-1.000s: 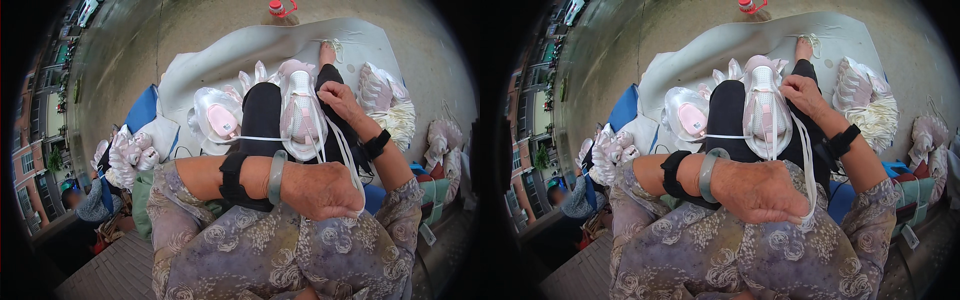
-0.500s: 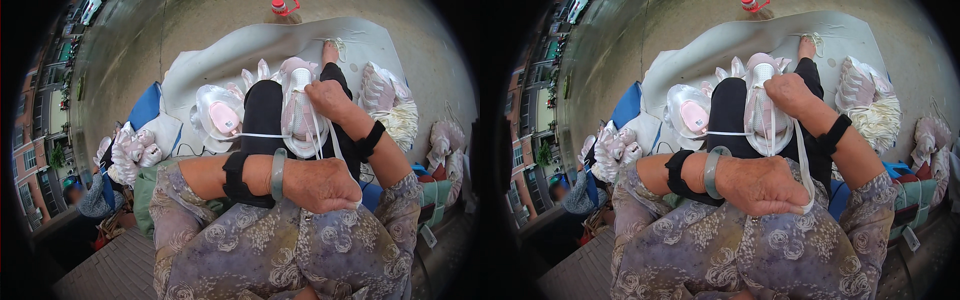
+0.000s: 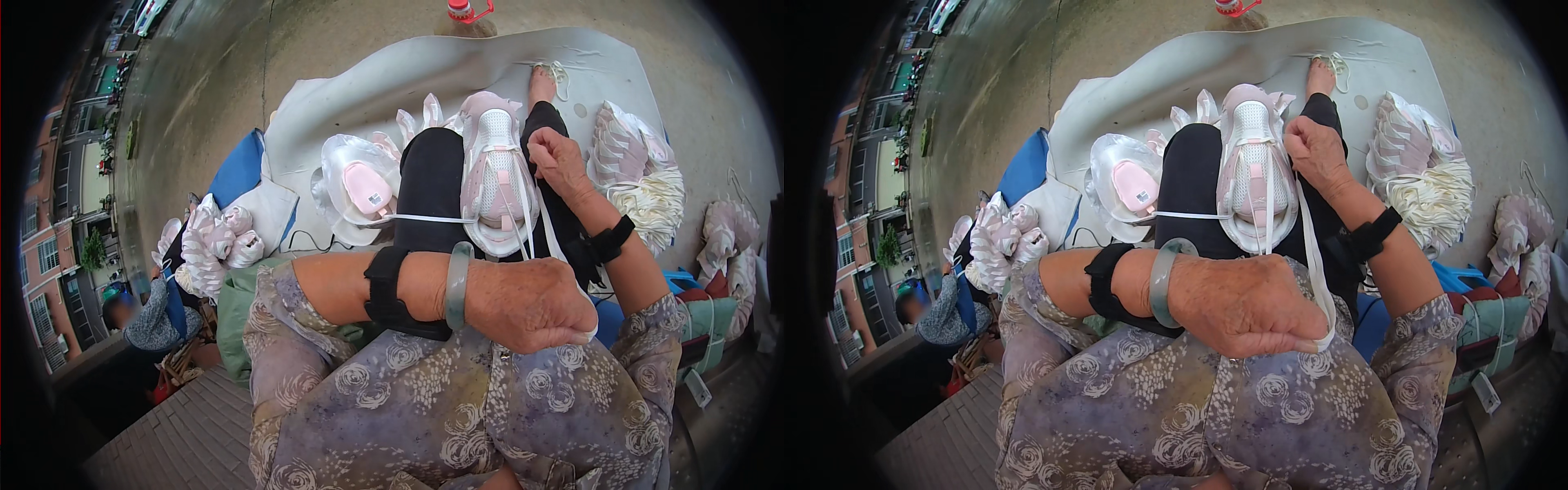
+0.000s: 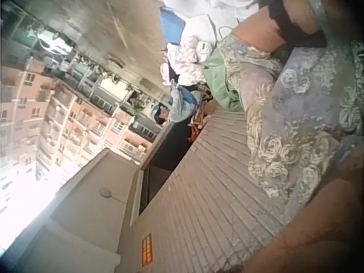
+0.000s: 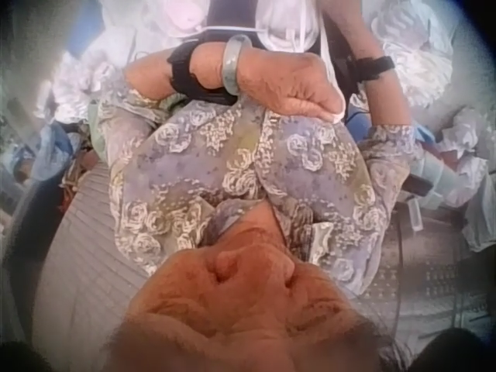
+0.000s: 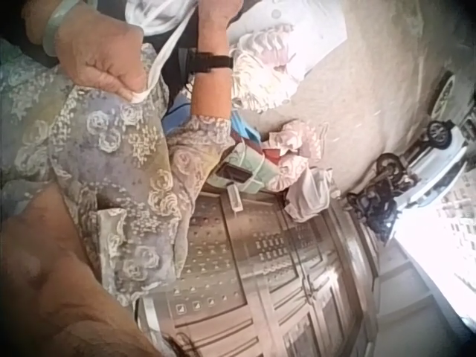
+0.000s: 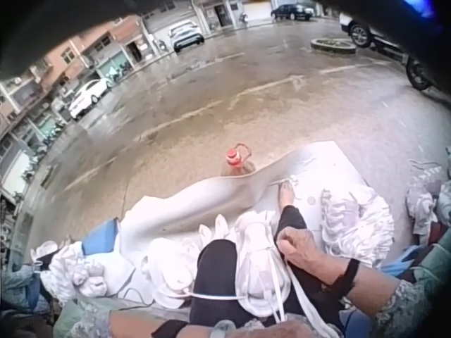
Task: The recorder is threading laces into multiple pairs of white and pink athletic shoes.
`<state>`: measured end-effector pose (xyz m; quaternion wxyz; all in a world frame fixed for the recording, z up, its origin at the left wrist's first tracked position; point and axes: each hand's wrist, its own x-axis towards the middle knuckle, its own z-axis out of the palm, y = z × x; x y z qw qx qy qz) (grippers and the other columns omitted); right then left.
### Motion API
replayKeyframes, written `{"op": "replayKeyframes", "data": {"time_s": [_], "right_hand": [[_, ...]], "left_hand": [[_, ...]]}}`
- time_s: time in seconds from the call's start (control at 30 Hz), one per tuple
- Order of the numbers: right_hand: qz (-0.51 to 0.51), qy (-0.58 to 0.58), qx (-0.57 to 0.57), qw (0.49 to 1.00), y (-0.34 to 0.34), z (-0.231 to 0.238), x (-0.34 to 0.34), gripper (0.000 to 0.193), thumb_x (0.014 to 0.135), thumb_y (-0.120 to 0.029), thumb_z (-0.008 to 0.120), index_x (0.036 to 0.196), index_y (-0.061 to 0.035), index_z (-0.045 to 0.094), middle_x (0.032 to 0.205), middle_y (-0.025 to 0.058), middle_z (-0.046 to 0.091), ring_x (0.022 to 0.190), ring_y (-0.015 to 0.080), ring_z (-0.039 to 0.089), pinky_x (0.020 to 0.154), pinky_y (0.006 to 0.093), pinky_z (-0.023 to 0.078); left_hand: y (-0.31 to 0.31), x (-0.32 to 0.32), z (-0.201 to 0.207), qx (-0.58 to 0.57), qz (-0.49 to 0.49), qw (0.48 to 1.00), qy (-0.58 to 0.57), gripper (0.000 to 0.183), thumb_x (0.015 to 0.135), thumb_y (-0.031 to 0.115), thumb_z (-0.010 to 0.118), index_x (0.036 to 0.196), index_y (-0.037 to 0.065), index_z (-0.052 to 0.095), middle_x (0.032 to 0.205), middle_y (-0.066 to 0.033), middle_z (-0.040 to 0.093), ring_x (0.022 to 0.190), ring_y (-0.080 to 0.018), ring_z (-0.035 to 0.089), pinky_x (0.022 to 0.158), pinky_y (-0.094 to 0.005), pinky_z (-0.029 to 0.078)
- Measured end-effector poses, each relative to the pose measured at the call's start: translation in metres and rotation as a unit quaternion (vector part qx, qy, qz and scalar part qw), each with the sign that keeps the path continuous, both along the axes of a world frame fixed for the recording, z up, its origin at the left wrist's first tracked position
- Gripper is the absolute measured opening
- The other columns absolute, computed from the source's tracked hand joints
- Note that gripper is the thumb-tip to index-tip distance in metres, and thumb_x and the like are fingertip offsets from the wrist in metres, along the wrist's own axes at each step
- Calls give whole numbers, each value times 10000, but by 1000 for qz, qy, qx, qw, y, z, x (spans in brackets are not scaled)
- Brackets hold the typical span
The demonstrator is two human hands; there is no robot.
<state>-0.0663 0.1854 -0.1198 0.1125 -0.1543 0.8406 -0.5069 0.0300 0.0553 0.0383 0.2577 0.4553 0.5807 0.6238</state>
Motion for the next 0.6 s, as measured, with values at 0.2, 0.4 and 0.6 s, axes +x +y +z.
{"op": "replayKeyframes", "data": {"time_s": [0.2,0.4,0.6], "right_hand": [[-21,-231,-67,970,-8,12,-16,325,822,-323,568,741,-8,562,623,55,560,507,97,534,463,231,423],[83,-46,100,991,-32,1,-35,441,783,-430,588,697,3,588,670,149,592,609,264,580,593,342,450],[18,-37,29,999,-11,-7,-24,260,777,-256,576,755,3,600,673,145,594,622,265,584,594,332,451]], "left_hand": [[-3,-3,11,-4,25,1000,6,210,852,150,489,707,23,406,570,-150,414,568,-371,478,488,-399,362],[-6,10,39,-35,-9,998,46,150,779,116,536,677,35,460,586,-148,473,601,-357,507,542,-432,385],[-10,8,27,10,90,987,135,116,735,91,554,808,44,478,621,-107,501,573,-330,521,489,-392,400]]}}
